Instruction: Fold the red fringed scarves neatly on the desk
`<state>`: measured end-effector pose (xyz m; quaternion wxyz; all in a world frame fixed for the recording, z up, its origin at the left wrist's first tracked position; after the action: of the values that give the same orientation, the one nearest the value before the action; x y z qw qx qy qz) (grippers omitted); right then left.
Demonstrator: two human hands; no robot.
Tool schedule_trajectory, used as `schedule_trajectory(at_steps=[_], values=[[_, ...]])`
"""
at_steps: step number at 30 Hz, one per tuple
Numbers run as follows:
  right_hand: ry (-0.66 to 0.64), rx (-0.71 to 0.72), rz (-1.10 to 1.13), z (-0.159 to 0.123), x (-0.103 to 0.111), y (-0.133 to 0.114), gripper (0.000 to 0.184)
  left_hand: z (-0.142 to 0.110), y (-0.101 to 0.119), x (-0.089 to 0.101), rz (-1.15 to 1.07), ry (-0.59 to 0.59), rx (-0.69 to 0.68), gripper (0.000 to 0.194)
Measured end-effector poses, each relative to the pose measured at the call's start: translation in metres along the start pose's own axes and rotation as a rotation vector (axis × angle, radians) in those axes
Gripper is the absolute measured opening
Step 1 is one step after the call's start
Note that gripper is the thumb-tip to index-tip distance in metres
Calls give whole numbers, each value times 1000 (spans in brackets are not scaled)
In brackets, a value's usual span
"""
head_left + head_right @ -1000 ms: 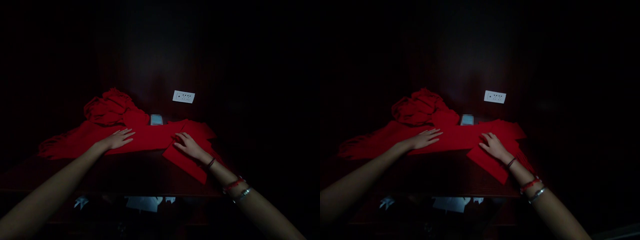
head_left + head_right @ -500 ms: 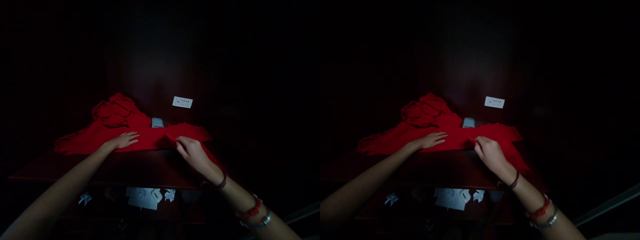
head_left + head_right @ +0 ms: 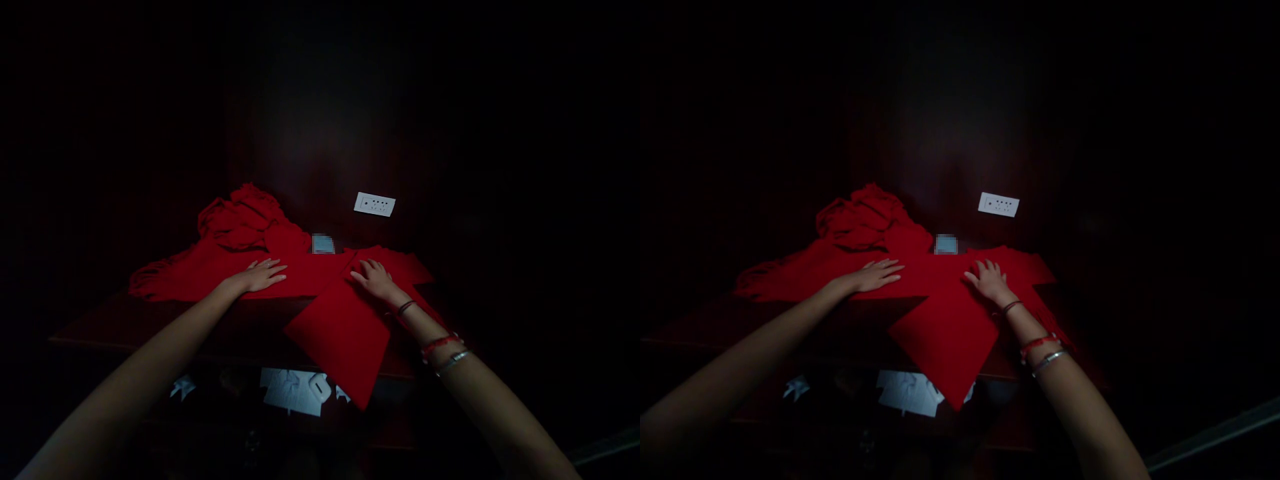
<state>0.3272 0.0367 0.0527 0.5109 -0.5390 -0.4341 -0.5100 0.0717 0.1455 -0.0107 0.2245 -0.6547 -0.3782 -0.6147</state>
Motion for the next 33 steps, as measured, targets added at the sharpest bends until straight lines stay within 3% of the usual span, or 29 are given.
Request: schedule_trajectory(at_steps=[3, 5, 7, 9, 11, 12, 15, 20, 23, 26, 27, 29, 31, 33], values=[[-94, -92, -84, 22, -31, 24, 62, -2, -7, 5, 32, 9, 22, 53], [-96, -85, -111, 26, -47, 31, 60, -13, -22, 22, 70, 134, 119, 51], [-83, -82, -122, 27, -53, 35, 60, -36, -47, 46, 73, 319, 352, 49], [-97, -95, -125, 28, -52, 37, 60, -67, -80, 62, -11, 407, 669, 52], [-100, -97, -141, 33, -43, 33, 59, -92, -107, 63, -163, 327, 917, 59], [-83, -80, -151, 37, -37, 27, 58, -99, -115, 61, -241, 258, 972, 61], [0, 70, -146, 50, -18, -13, 52, -101, -122, 56, -376, 138, 925, 55], [-80, 534, -40, 65, -21, -120, 47, -93, -116, 65, -275, 282, 831, 40], [-128, 484, -53, 83, -31, -148, 49, -95, -113, 68, -217, 379, 825, 42], [-184, 246, -129, 105, -37, -132, 48, -100, -106, 66, -104, 438, 996, 51], [-191, 173, -154, 111, -36, -119, 49, -97, -98, 68, -33, 477, 988, 54], [-160, 37, -179, 119, -28, -84, 50, -80, -74, 68, 82, 514, 794, 57], [-66, -112, -137, 121, -12, -36, 52, -55, -50, 55, 68, 367, 524, 59], [6, -234, -14, 117, 4, 15, 50, -35, -36, 33, -22, 99, 378, 61]])
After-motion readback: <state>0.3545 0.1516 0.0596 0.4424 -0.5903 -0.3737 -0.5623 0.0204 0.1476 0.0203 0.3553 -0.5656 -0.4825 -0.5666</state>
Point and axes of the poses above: each hand's wrist, its own z-axis towards the middle knuckle, its own x-axis out of the back of the hand, y = z × x, the point moved 6 cm from there along z, towards the middle knuckle, and after that the axes turned 10 degrees about -y, right-handed, at the moved point
